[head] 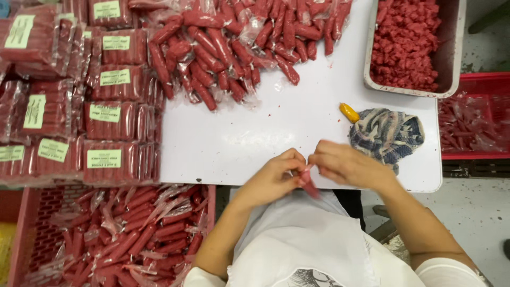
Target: The person fills sausage casings with ground meat, ties off the ends, and places the finished sausages into a pink basket. They repeatedly pick up casings, fill them, and tie them off by hand.
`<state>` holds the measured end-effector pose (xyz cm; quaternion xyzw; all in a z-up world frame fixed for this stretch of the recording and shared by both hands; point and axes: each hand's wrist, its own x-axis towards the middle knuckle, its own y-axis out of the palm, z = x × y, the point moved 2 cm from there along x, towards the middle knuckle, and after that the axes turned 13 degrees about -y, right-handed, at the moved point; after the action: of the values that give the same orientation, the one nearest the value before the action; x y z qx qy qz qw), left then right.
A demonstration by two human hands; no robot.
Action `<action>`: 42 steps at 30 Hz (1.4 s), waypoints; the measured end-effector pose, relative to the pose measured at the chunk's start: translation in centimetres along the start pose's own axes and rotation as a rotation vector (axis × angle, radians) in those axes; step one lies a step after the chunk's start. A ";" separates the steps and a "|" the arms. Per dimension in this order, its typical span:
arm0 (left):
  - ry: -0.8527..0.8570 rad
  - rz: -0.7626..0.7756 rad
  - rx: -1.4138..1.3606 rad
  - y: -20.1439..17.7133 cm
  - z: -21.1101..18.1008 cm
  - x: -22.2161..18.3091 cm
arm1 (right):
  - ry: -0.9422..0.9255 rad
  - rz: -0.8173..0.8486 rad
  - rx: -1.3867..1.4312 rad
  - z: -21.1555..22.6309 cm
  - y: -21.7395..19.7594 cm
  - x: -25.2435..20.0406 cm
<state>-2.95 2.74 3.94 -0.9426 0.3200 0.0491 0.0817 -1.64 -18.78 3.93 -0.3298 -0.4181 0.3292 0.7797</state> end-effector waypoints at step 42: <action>0.172 -0.553 0.179 -1.9 5.5 5.2 | 0.471 -0.428 0.519 -6.6 7.2 1.1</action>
<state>2.08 2.13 -2.00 -0.9837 0.0599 -0.0833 0.1476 2.89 -15.37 -4.16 -0.0939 -0.1902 0.1694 0.9624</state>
